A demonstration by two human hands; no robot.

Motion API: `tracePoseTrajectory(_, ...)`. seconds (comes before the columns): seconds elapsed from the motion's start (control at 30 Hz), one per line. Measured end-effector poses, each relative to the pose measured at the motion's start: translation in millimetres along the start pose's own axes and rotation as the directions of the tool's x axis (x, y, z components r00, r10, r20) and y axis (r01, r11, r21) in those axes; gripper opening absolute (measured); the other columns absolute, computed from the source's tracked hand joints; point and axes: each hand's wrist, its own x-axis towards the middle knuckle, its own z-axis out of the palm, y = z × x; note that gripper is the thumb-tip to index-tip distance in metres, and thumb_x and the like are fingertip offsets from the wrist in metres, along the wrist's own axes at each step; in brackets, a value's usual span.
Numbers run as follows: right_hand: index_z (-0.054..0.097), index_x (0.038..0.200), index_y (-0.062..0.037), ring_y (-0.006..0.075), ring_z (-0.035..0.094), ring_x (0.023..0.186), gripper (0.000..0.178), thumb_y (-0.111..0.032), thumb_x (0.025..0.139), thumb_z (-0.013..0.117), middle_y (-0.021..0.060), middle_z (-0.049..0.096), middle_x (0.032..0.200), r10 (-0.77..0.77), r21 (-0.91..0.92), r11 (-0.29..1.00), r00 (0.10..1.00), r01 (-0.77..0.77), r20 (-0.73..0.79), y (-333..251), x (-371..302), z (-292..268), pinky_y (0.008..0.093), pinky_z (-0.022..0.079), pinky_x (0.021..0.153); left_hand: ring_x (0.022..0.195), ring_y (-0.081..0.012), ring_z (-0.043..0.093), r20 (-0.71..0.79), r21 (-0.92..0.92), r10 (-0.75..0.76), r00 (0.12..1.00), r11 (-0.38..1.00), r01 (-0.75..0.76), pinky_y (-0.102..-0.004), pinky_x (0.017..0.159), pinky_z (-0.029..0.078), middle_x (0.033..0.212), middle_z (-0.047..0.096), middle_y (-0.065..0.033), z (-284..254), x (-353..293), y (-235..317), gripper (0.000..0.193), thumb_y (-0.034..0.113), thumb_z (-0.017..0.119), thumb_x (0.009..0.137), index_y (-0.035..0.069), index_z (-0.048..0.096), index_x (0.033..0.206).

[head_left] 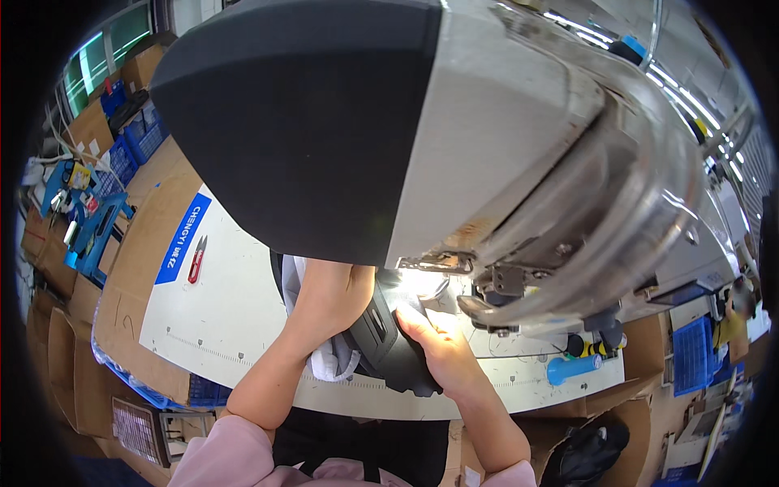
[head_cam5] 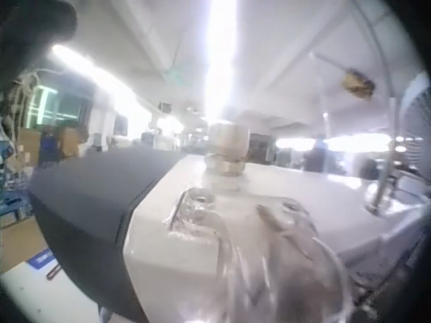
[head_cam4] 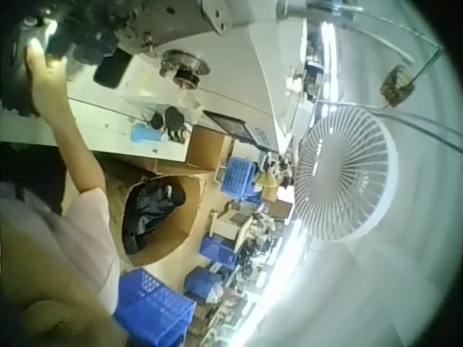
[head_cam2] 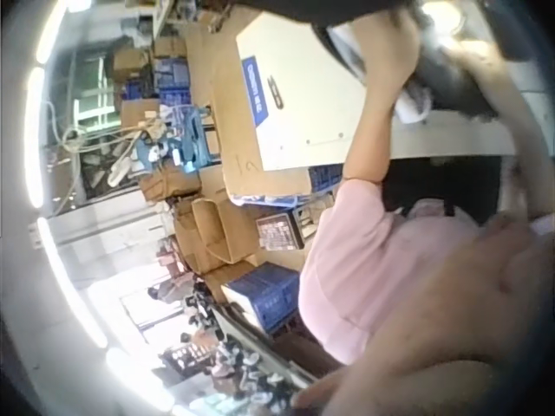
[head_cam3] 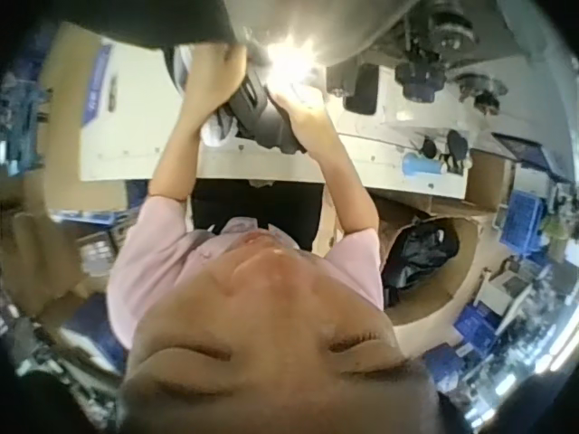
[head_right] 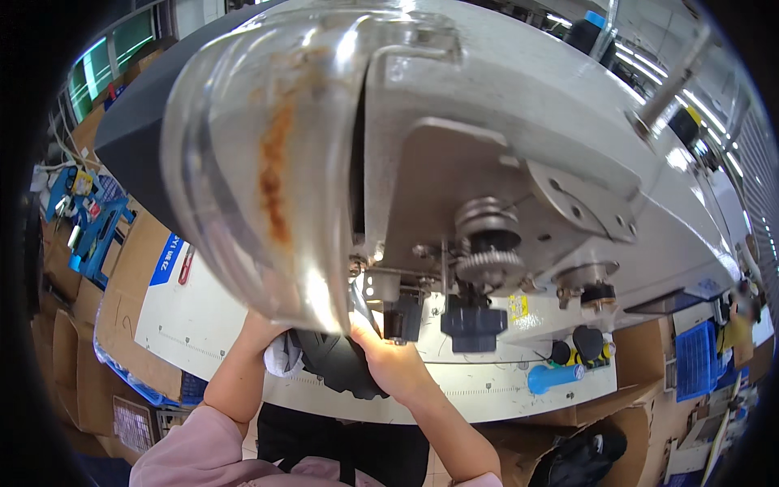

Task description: The person stitches black shoe components using a sewing machine, rotating and guiding the material by hand, and cuts thread using thread snips.

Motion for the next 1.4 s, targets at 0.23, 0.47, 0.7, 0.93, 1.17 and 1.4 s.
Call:
tracePoseTrajectory(0.23, 0.064, 0.102, 0.0010, 0.0061, 0.058, 0.075, 0.025, -0.020, 0.093, 0.055, 0.0025, 0.064, 0.089, -0.035, 0.068, 0.997, 0.999, 0.037, -0.036, -11, -9, 6, 0.0210, 0.047, 0.066, 0.067, -0.0152, 0.053, 0.202, -0.275, -0.186, 0.961, 0.931, 0.239, -0.0290, 0.061, 0.042, 0.078, 0.056, -0.0086, -18, -15, 26, 0.007, -0.002, 0.046, 0.090, -0.002, 0.050, 0.096)
tracePoseTrajectory(0.47, 0.061, 0.108, 0.0011, 0.0112, 0.061, 0.073, 0.042, -0.035, 0.098, 0.044, 0.0066, 0.064, 0.095, -0.065, 0.159, 0.986, 0.995, 0.052, 0.080, -11, -7, 6, 0.0256, 0.051, 0.066, 0.110, -0.0240, 0.055, 0.353, 0.192, 0.250, 0.902, 0.924, -0.332, -0.0435, 0.093, 0.040, 0.113, 0.060, -0.0040, -41, -46, 43, 0.034, 0.003, 0.061, 0.072, 0.007, 0.061, 0.106)
tracePoseTrajectory(0.7, 0.058, 0.112, -0.0018, 0.0216, 0.065, 0.070, 0.031, -0.027, 0.095, 0.055, 0.0098, 0.063, 0.080, -0.598, -0.408, 0.720, 0.800, 0.562, 0.047, 11, -5, 58, 0.0269, 0.051, 0.066, 0.075, -0.0249, 0.061, -0.110, 0.098, 0.398, 0.911, 0.916, -0.389, -0.0348, 0.073, 0.047, 0.076, 0.065, -0.0110, -94, -33, 9, 0.028, -0.013, 0.052, 0.057, 0.000, 0.063, 0.080)
tracePoseTrajectory(0.93, 0.055, 0.094, -0.0046, 0.0281, 0.049, 0.093, 0.045, -0.033, 0.070, 0.080, 0.0089, 0.051, 0.099, -0.707, -0.617, 0.242, 0.571, 0.749, 0.416, 3, -8, 107, 0.0366, 0.037, 0.079, 0.091, -0.0175, 0.057, -0.426, -0.156, -0.055, 0.903, 0.988, -0.014, -0.0252, 0.079, 0.045, 0.106, 0.055, -0.0104, -162, -54, -3, 0.031, 0.010, 0.063, 0.088, -0.004, 0.050, 0.112)
tracePoseTrajectory(1.17, 0.049, 0.088, -0.0003, 0.0307, 0.056, 0.067, 0.025, -0.020, 0.085, 0.065, 0.0121, 0.050, 0.080, -0.691, -0.636, 0.409, 0.677, 0.654, 0.253, 12, -41, 101, 0.0385, 0.045, 0.054, 0.083, -0.0139, 0.054, 0.109, -0.281, -0.152, 0.982, 0.943, 0.177, -0.0253, 0.068, 0.041, 0.096, 0.054, -0.0077, -163, -54, 25, 0.067, 0.063, 0.046, 0.087, -0.001, 0.053, 0.107)
tracePoseTrajectory(1.4, 0.050, 0.081, -0.0012, 0.0283, 0.053, 0.056, 0.027, -0.018, 0.081, 0.070, 0.0125, 0.049, 0.066, -0.589, -0.654, 0.498, 0.776, 0.570, 0.227, -9, -35, 59, 0.0352, 0.042, 0.052, 0.081, -0.0118, 0.057, 0.654, -0.072, -0.415, 0.632, 0.798, 0.598, -0.0269, 0.073, 0.047, 0.088, 0.064, -0.0074, -117, -24, 24, 0.030, 0.025, 0.053, 0.095, -0.003, 0.060, 0.102)
